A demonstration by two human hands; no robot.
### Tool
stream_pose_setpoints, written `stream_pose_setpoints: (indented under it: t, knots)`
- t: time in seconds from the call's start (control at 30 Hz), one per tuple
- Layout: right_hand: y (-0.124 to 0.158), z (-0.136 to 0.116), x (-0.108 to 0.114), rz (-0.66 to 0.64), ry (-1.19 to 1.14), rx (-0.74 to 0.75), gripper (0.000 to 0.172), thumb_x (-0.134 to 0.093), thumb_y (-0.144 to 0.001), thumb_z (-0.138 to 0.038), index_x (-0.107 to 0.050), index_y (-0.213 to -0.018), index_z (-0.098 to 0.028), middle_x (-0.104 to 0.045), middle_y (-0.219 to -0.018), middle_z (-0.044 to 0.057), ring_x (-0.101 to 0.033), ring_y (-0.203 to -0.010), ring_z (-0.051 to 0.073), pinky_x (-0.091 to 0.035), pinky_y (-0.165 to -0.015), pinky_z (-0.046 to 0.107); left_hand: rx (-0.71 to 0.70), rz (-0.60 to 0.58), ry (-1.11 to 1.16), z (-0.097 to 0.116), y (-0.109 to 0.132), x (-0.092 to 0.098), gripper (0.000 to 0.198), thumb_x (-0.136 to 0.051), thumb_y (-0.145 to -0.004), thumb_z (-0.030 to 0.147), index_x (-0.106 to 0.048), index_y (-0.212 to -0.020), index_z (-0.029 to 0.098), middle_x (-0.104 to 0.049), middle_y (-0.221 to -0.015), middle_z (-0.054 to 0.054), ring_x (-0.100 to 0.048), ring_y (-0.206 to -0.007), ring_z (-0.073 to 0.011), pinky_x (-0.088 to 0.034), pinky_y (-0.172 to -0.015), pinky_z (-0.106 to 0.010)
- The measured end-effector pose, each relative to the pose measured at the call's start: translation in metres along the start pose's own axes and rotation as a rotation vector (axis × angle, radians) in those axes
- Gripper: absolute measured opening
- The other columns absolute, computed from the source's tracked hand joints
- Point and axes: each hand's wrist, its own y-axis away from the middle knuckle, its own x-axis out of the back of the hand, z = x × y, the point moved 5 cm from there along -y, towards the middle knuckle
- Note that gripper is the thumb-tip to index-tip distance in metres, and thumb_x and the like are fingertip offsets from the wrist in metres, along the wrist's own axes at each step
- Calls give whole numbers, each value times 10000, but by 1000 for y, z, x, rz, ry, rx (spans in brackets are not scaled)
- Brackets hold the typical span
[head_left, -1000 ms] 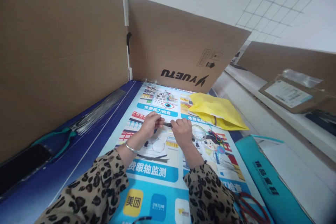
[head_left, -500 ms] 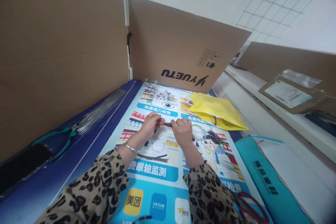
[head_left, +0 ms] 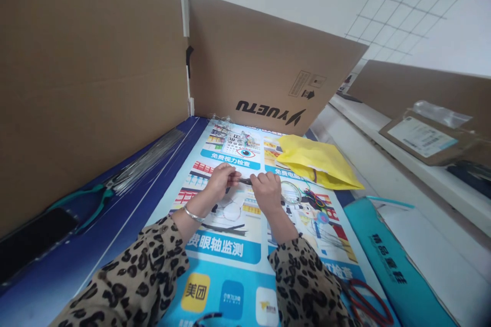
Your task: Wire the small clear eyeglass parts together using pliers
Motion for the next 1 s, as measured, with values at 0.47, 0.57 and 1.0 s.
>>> stream_pose_setpoints:
  t: [0.47, 0.57, 1.0]
  knots:
    - [2, -1, 0, 21, 8, 14, 195, -414, -870, -219, -596, -937, -236, -501, -698, 42, -373, -746, 182, -214, -710, 345, 26, 24, -12, -1, -1, 1, 172, -626, -633, 227, -467, -661, 167, -628, -599, -35, -554, -453, -105, -428, -399, -193]
    - [3, -1, -1, 9, -3, -1, 199, -416, -865, -216, -598, -939, -240, -499, -699, 44, -375, -747, 184, -217, -708, 343, 26, 26, -16, 1, 0, 0, 172, -628, -628, 225, -469, -660, 167, -627, -599, -37, -557, -454, -109, -429, -402, -199]
    - [3, -2, -2, 19, 39, 3, 176, -422, -865, -215, -597, -888, -221, -504, -679, 43, -371, -727, 179, -203, -692, 344, 27, 31, -40, 1, 0, -1, 167, -612, -634, 220, -455, -657, 170, -622, -588, -34, -556, -460, -112, -435, -423, -209]
